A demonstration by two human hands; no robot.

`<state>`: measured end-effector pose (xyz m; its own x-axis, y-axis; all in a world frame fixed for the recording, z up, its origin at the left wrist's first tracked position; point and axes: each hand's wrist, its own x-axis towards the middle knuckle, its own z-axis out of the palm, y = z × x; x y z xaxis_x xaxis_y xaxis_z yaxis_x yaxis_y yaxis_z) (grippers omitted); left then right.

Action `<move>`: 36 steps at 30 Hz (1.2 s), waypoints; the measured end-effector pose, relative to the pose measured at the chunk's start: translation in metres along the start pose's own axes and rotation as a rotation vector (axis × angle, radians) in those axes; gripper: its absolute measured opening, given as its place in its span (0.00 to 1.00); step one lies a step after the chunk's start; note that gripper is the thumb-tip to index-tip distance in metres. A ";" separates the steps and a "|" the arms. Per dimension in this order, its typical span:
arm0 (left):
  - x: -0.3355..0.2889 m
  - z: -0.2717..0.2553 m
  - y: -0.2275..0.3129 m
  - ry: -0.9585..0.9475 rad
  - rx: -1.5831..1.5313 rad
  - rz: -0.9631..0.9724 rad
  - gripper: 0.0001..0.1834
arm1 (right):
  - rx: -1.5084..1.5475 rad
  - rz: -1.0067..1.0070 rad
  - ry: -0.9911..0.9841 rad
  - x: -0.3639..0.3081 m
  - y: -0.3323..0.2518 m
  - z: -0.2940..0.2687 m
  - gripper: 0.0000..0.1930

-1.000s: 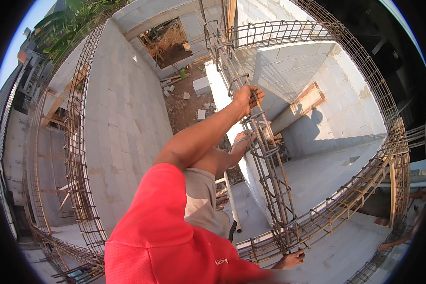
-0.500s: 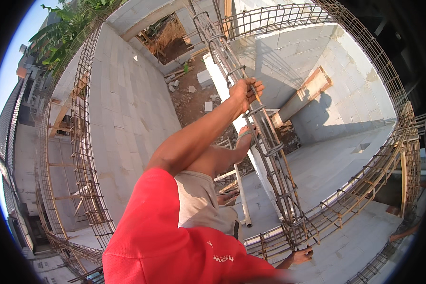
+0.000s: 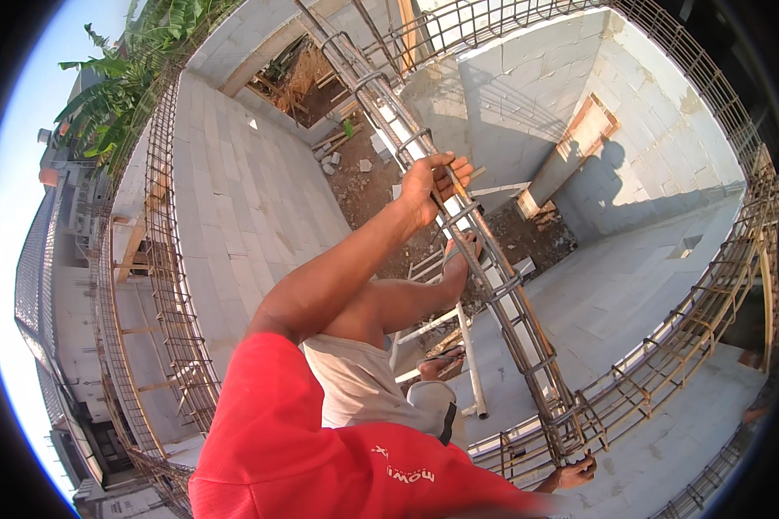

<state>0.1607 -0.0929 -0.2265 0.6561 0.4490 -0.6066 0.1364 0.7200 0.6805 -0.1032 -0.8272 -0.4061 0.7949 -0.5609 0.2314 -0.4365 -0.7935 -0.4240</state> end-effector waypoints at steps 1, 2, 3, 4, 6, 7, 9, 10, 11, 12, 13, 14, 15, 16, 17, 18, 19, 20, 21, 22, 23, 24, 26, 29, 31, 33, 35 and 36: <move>0.000 -0.001 0.000 -0.004 0.025 0.005 0.17 | 0.019 0.056 0.019 0.001 0.000 0.001 0.29; 0.001 -0.002 0.000 -0.007 0.035 0.017 0.18 | 0.032 0.064 0.011 0.000 0.001 0.002 0.30; 0.002 -0.002 0.000 -0.002 0.047 0.029 0.18 | 0.039 0.079 0.012 0.000 0.002 0.002 0.30; 0.004 -0.003 0.001 0.009 0.064 0.037 0.18 | 0.025 0.120 0.009 0.000 0.002 0.003 0.30; 0.008 -0.005 0.003 0.021 0.058 0.043 0.18 | 0.039 0.041 0.033 0.000 0.004 0.003 0.31; 0.011 -0.006 0.006 0.022 0.059 0.044 0.19 | 0.035 0.012 0.043 0.000 0.005 0.004 0.31; 0.014 -0.007 0.010 0.037 0.042 0.069 0.21 | 0.037 -0.017 0.059 0.001 0.007 0.004 0.31; 0.016 -0.007 0.012 0.052 0.025 0.092 0.22 | 0.040 -0.034 0.067 0.001 0.008 0.004 0.31; 0.016 -0.007 0.014 0.074 0.010 0.126 0.22 | 0.032 0.005 0.065 0.001 0.008 0.005 0.31; 0.017 -0.007 0.014 0.070 0.009 0.125 0.22 | 0.025 0.042 0.063 0.002 0.008 0.005 0.30; 0.017 -0.006 0.015 0.075 0.008 0.134 0.21 | 0.018 0.077 0.062 0.002 0.009 0.005 0.30; 0.017 -0.006 0.015 0.076 0.010 0.130 0.21 | 0.004 0.087 0.046 0.003 0.008 0.005 0.29; 0.017 -0.005 0.015 0.086 -0.011 0.139 0.21 | -0.010 0.096 0.030 0.003 0.008 0.005 0.28; 0.017 -0.006 0.015 0.092 0.001 0.156 0.20 | -0.023 0.105 0.015 0.004 0.008 0.005 0.27; 0.017 -0.005 0.015 0.084 0.014 0.162 0.20 | -0.013 0.063 0.037 0.004 0.007 0.004 0.26; 0.018 -0.006 0.016 0.094 0.025 0.171 0.20 | -0.028 0.095 0.026 0.006 0.006 0.004 0.27; 0.019 -0.006 0.016 0.107 0.007 0.172 0.20 | -0.044 0.123 0.015 0.005 0.004 0.003 0.27; 0.020 -0.006 0.016 0.100 -0.003 0.163 0.20 | -0.061 0.149 0.006 0.006 0.003 0.002 0.28; 0.021 -0.007 0.016 0.094 -0.014 0.157 0.21 | -0.098 0.142 0.023 0.004 0.000 0.000 0.28; 0.022 -0.008 0.015 0.085 -0.023 0.153 0.21 | -0.140 0.193 0.015 0.006 -0.002 0.000 0.28; 0.022 -0.009 0.015 0.082 -0.019 0.140 0.22 | -0.141 0.087 -0.001 0.004 -0.004 -0.003 0.28; 0.022 -0.009 0.014 0.080 -0.015 0.156 0.22 | -0.140 -0.018 -0.018 0.004 -0.006 -0.005 0.28; 0.022 -0.010 0.012 0.089 0.007 0.176 0.22 | -0.156 0.026 -0.080 0.003 -0.008 -0.009 0.27; 0.019 -0.010 0.009 0.105 -0.009 0.218 0.21 | -0.271 -0.076 -0.184 0.006 -0.003 -0.014 0.25; 0.017 -0.010 0.009 0.118 -0.036 0.223 0.21 | -0.384 -0.182 -0.232 0.009 0.004 -0.013 0.24; 0.015 -0.010 0.008 0.139 -0.018 0.234 0.19 | -0.486 -0.217 -0.224 0.012 0.013 -0.009 0.23; 0.014 -0.011 0.008 0.152 -0.019 0.259 0.17 | -0.578 -0.228 -0.210 0.013 0.019 -0.003 0.22; 0.014 -0.012 0.008 0.149 -0.015 0.263 0.18 | -0.618 -0.232 -0.202 0.013 0.022 -0.001 0.22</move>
<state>0.1622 -0.0743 -0.2346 0.5509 0.6933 -0.4645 -0.0357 0.5757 0.8169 -0.1032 -0.8523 -0.4115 0.9336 -0.3527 0.0630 -0.3580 -0.9103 0.2077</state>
